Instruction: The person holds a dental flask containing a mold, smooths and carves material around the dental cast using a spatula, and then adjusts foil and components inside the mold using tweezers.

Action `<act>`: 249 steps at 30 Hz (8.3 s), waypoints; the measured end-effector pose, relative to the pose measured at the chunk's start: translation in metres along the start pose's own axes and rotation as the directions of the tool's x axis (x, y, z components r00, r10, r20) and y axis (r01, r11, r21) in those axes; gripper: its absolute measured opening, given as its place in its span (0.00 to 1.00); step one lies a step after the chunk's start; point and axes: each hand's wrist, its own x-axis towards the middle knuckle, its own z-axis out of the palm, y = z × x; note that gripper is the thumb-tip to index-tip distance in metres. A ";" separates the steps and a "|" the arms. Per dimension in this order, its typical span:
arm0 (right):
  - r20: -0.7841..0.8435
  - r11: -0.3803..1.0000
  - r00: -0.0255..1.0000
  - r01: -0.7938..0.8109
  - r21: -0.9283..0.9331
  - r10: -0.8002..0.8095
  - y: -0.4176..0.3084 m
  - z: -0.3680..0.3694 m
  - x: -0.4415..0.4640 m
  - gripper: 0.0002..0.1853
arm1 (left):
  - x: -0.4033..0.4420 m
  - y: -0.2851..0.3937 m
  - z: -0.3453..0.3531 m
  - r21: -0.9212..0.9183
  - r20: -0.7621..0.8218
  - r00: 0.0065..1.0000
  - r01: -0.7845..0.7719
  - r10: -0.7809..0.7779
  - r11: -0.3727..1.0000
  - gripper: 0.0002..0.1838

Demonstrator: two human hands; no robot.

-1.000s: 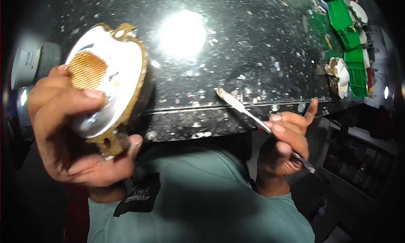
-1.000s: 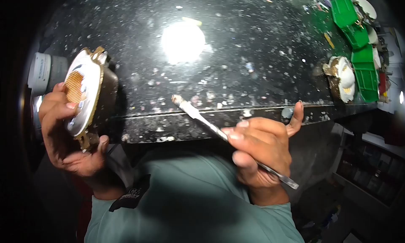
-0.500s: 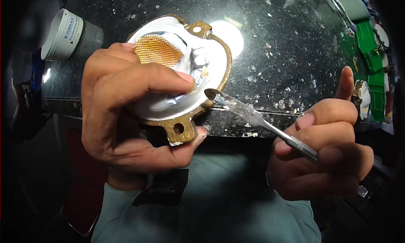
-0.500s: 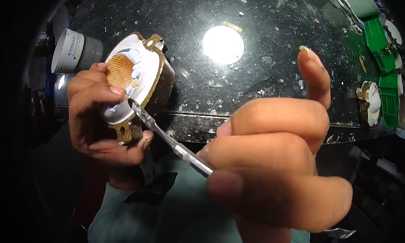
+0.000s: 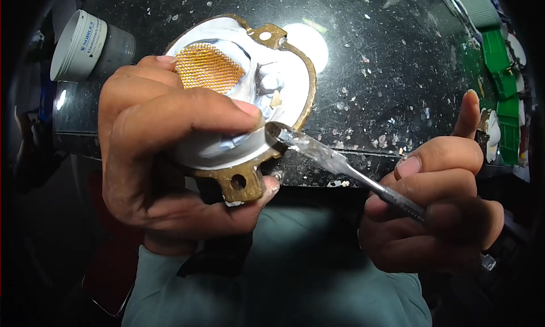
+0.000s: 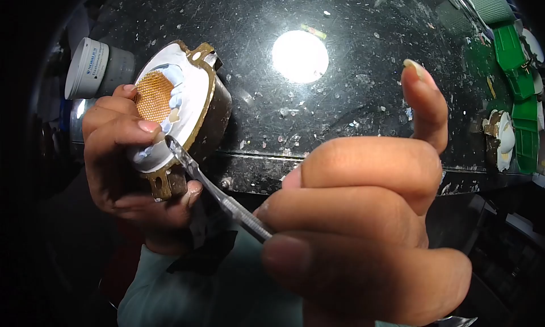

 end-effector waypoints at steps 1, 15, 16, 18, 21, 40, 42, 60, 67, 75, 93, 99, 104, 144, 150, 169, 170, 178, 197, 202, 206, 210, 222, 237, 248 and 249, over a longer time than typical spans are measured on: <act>0.000 1.000 1.000 0.001 0.001 -0.001 0.000 0.000 0.000 0.10 | 0.000 0.000 0.001 0.002 -0.010 1.000 0.001 -0.001 1.000 0.32; -0.085 0.999 0.996 0.035 -0.033 -0.037 -0.007 0.012 0.001 0.15 | 0.001 -0.001 0.001 0.042 -0.019 1.000 -0.024 0.025 0.999 0.30; -0.083 0.999 0.996 0.032 -0.033 -0.035 -0.008 0.012 0.000 0.15 | 0.001 -0.001 0.001 0.055 -0.027 0.999 -0.027 0.028 0.998 0.31; -0.105 1.000 0.994 0.026 -0.011 -0.027 -0.007 0.013 -0.003 0.16 | -0.002 -0.002 0.007 0.065 -0.087 0.996 -0.023 0.029 0.998 0.31; -0.097 1.000 0.995 0.030 -0.006 -0.030 -0.005 0.012 -0.004 0.16 | -0.003 -0.003 0.009 0.060 -0.109 0.994 -0.021 0.027 0.998 0.33; -0.045 0.998 0.998 0.047 -0.036 -0.049 -0.003 0.011 -0.004 0.23 | -0.002 -0.003 0.005 0.033 -0.059 0.998 -0.016 0.018 0.999 0.34; -0.119 1.000 0.993 0.025 0.004 -0.025 -0.001 0.018 -0.014 0.25 | -0.002 -0.003 0.006 0.041 -0.076 0.997 -0.020 0.023 0.999 0.34; -0.142 0.995 0.986 -0.094 -0.039 0.088 0.006 -0.025 -0.008 0.20 | 0.002 0.004 0.007 0.128 -0.035 0.999 0.009 -0.005 0.992 0.34; -0.274 0.945 0.948 -0.227 -0.236 0.160 0.013 -0.035 -0.027 0.17 | 0.001 0.009 0.012 0.168 -0.041 0.999 0.040 -0.033 0.985 0.35; -0.256 0.952 0.955 -0.211 -0.221 0.152 0.016 -0.037 -0.030 0.17 | -0.001 0.007 0.011 0.134 0.000 1.000 -0.007 0.007 0.991 0.34; -0.235 0.947 0.958 -0.221 -0.232 0.166 0.017 -0.040 -0.031 0.16 | -0.003 0.007 0.017 0.107 -0.072 0.997 0.037 -0.030 0.994 0.34; -0.287 0.939 0.932 -0.283 -0.198 0.220 0.013 -0.041 -0.032 0.14 | 0.000 0.008 0.012 0.153 -0.007 0.999 0.032 -0.031 0.988 0.33; -0.251 0.921 0.927 -0.333 -0.204 0.280 0.010 -0.051 -0.043 0.12 | 0.001 0.013 0.012 0.186 0.037 0.999 0.027 -0.035 0.982 0.34; -0.004 0.999 1.000 0.021 0.046 -0.021 0.014 0.000 0.028 0.23 | 0.002 0.004 0.018 0.122 -0.093 0.996 0.008 0.004 0.992 0.30; 0.008 0.997 0.997 0.072 -0.014 -0.072 0.016 -0.002 0.027 0.20 | 0.001 0.005 0.019 0.169 -0.067 0.997 -0.027 0.039 0.985 0.31; -0.029 0.997 0.997 0.069 -0.035 -0.070 0.014 -0.001 0.028 0.18 | 0.001 0.006 0.020 0.188 -0.014 0.997 -0.070 0.074 0.980 0.33; -0.021 0.998 0.998 0.066 -0.009 -0.066 0.016 -0.005 0.027 0.18 | 0.002 0.007 0.020 0.187 -0.013 0.997 -0.066 0.070 0.980 0.33; -0.062 0.998 0.997 0.052 0.029 -0.051 0.022 -0.006 0.027 0.19 | 0.005 0.005 0.023 0.187 -0.029 0.996 -0.075 0.082 0.980 0.36; -0.235 0.976 0.970 0.004 -0.219 -0.057 0.036 -0.047 0.052 0.17 | -0.013 -0.013 0.002 -0.331 -0.339 0.932 0.011 -0.130 0.944 0.32; 0.227 0.858 0.917 -0.187 -0.478 0.327 0.075 -0.054 0.070 0.08 | 0.002 0.012 -0.008 -0.994 -0.107 0.767 -0.101 -0.633 0.046 0.32; 0.403 0.796 0.859 -0.008 -0.605 0.315 0.099 -0.056 0.073 0.14 | 0.023 -0.023 0.017 -0.934 -0.192 0.886 -0.297 -0.421 -0.200 0.28; 0.421 0.949 0.862 -0.185 -0.257 0.282 0.063 -0.039 0.104 0.28 | 0.064 -0.065 0.047 -0.886 -0.410 0.912 -0.406 -0.035 -0.224 0.34; 0.766 0.143 0.633 -0.773 0.618 0.115 0.044 0.000 0.118 0.34 | 0.129 -0.069 0.038 -0.904 -0.427 0.895 -0.420 -0.132 0.072 0.17; 0.442 0.152 0.721 -0.596 0.789 0.534 0.102 0.000 0.108 0.28 | 0.116 -0.044 0.043 -0.934 0.345 0.784 0.338 -0.516 -0.113 0.36; 0.373 0.102 0.737 -0.511 0.854 0.564 0.091 0.003 0.105 0.23 | 0.112 -0.014 0.030 -0.819 0.481 0.768 0.221 -0.423 -0.529 0.42; 0.376 0.085 0.724 -0.512 0.855 0.579 0.090 0.004 0.105 0.23 | 0.112 -0.016 0.029 -0.820 0.501 0.771 0.277 -0.394 -0.501 0.43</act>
